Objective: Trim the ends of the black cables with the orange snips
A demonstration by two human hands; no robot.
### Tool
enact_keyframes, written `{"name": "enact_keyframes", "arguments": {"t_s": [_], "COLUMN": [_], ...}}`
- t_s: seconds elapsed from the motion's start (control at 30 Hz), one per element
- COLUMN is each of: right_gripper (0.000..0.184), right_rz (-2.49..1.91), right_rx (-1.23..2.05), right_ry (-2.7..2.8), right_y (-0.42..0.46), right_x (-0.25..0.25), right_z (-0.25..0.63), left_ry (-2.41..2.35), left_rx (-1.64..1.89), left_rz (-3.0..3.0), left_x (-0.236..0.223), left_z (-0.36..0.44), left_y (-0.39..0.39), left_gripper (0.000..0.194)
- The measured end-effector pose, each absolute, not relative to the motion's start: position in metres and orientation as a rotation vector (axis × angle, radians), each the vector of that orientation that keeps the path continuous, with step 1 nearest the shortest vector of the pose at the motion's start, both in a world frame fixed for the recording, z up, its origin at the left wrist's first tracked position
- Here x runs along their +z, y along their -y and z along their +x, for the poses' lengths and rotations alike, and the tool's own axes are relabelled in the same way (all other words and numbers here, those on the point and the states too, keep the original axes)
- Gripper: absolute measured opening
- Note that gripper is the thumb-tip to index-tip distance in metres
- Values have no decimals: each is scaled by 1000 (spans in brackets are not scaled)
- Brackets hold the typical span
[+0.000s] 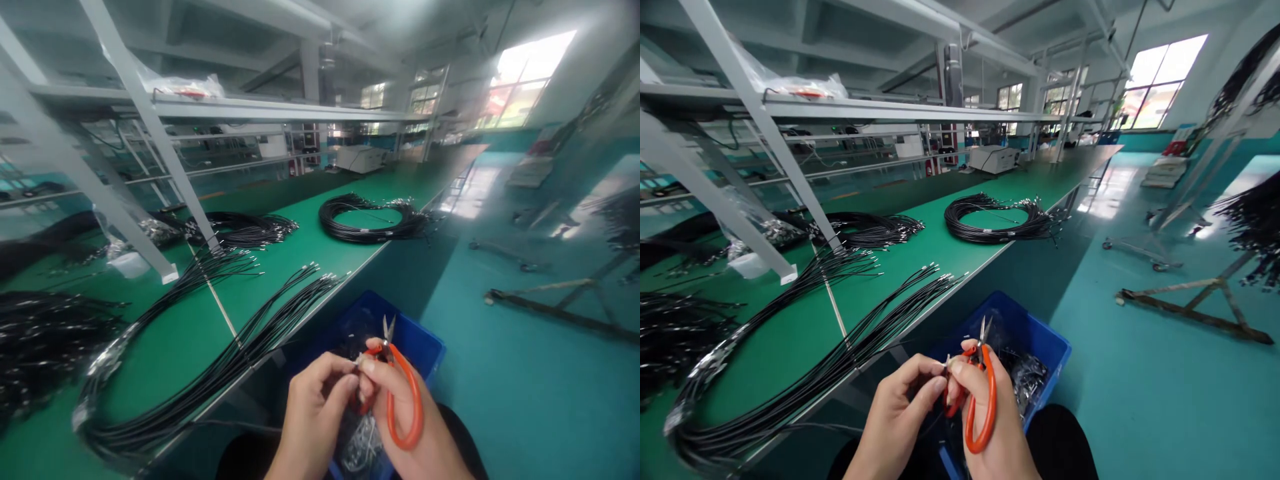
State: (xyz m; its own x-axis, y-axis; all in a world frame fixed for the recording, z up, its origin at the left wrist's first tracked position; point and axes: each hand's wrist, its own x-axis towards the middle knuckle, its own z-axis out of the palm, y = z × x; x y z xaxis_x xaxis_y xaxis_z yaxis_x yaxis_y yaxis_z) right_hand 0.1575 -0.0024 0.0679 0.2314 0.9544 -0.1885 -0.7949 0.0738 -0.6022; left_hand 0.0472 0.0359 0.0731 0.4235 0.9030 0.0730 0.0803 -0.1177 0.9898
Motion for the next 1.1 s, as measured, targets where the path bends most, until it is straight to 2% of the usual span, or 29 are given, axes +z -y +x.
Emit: {"name": "enact_keyframes", "arguments": {"t_s": [0.23, 0.37, 0.7, 0.87, 0.93, 1.03, 1.1], "right_gripper": [34, 27, 18, 38, 37, 31, 34], "right_rz": [-918, -964, -1304, -1248, -1222, -1263, -1279], "right_rx": [1085, 1013, 416, -56, -153, -21, 302], "right_ry": [392, 495, 903, 1251, 1358, 1333, 1219], "right_y": [-1, -1, 4, 4, 5, 12, 19], "right_x": [74, 75, 60, 57, 53, 46, 43], "right_z": [159, 157, 158, 161, 163, 162, 158], "left_ry": [-823, -816, -837, -842, -873, -918, -919], "left_rx": [835, 841, 835, 842, 910, 1016, 1043], "left_rz": [1275, 1222, 1210, 1183, 1150, 1124, 1136], "left_x": [64, 66, 72, 72, 71, 73, 73], "left_z": [47, 48, 50, 50, 49, 47, 45], "left_y": [-40, -40, -40, -36, -37, -43, -47], "left_gripper": [21, 22, 22, 18, 17, 15, 11]}}
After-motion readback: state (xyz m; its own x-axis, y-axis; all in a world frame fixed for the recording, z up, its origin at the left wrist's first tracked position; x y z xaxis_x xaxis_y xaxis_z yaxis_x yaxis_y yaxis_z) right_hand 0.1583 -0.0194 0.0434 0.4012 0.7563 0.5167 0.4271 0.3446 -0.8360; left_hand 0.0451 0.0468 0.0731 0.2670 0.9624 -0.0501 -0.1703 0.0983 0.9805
